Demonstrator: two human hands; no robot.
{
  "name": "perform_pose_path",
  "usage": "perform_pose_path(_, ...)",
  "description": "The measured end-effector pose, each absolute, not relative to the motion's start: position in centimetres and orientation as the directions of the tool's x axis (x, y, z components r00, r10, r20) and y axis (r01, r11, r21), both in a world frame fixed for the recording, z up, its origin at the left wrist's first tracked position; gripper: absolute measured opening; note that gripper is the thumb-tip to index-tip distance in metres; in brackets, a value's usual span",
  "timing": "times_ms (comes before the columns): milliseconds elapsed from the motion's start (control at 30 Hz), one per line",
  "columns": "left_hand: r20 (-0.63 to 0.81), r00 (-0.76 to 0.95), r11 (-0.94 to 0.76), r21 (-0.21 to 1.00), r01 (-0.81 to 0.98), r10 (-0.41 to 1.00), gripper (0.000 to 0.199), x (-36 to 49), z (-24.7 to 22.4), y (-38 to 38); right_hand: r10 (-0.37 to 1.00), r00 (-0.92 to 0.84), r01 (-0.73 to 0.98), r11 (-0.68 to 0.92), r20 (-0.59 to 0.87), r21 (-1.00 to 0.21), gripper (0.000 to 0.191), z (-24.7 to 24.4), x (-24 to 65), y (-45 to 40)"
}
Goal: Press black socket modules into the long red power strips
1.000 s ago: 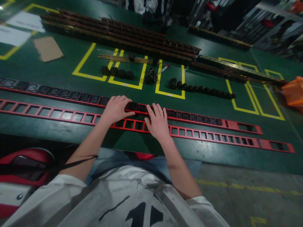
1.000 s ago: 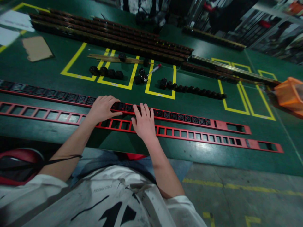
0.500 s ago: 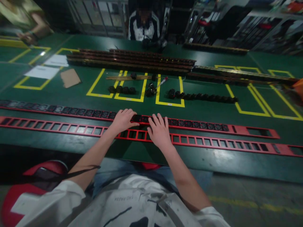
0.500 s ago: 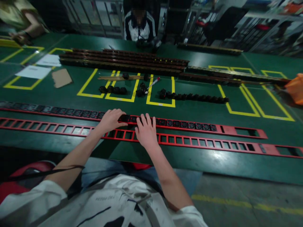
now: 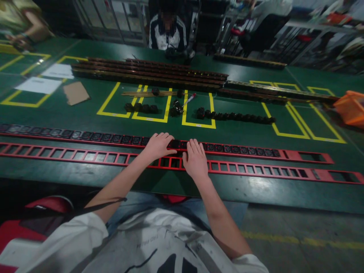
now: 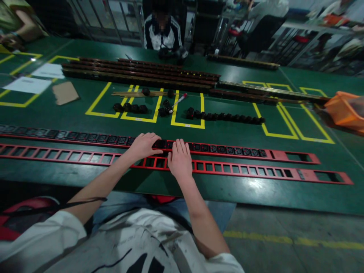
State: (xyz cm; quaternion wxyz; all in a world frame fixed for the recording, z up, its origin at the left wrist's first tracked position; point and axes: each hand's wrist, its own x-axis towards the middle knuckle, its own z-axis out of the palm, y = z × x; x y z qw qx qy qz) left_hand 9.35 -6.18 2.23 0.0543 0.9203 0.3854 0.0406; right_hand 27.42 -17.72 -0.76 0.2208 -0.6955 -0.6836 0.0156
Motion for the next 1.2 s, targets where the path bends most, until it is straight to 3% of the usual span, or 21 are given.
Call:
perform_pose_path(133, 0.043, 0.644, -0.645, 0.098, 0.758, 0.764, 0.051, 7.0, 2.3, -6.0, 0.962, 0.024, 0.944, 0.068, 0.271, -0.322, 0.052, -0.7, 27.5, -17.7)
perform_pose_path(333, 0.127, 0.561, -0.574, 0.140, 0.806, 0.818, 0.053, 5.0, 1.5, -6.6, 0.962, 0.022, 0.942, 0.072, 0.273, -0.328, 0.057, -0.3, 27.5, -17.8)
perform_pose_path(433, 0.138, 0.557, -0.573, 0.156, 0.804, 0.819, 0.053, 5.1, 1.2, -6.8, 0.963, 0.007, 0.943, 0.083, 0.268, -0.321, 0.063, 0.0, 27.4, -17.9)
perform_pose_path(633, 0.155, 0.570, -0.590, 0.184, 0.786, 0.807, 0.051, 5.0, 0.9, -6.7, 0.974, -0.055, 0.961, 0.112, 0.221, -0.252, 0.051, 0.2, 27.4, -17.6)
perform_pose_path(1000, 0.151, 0.580, -0.599, 0.180, 0.780, 0.800, 0.050, 5.1, 0.9, -6.5, 0.977, -0.018, 0.955, 0.080, 0.214, -0.286, 0.061, 0.3, 27.3, -17.6)
perform_pose_path(1200, 0.147, 0.583, -0.601, 0.181, 0.779, 0.799, 0.053, 5.1, 1.1, -6.5, 0.975, -0.034, 0.957, 0.096, 0.222, -0.274, 0.048, 0.2, 27.4, -17.6)
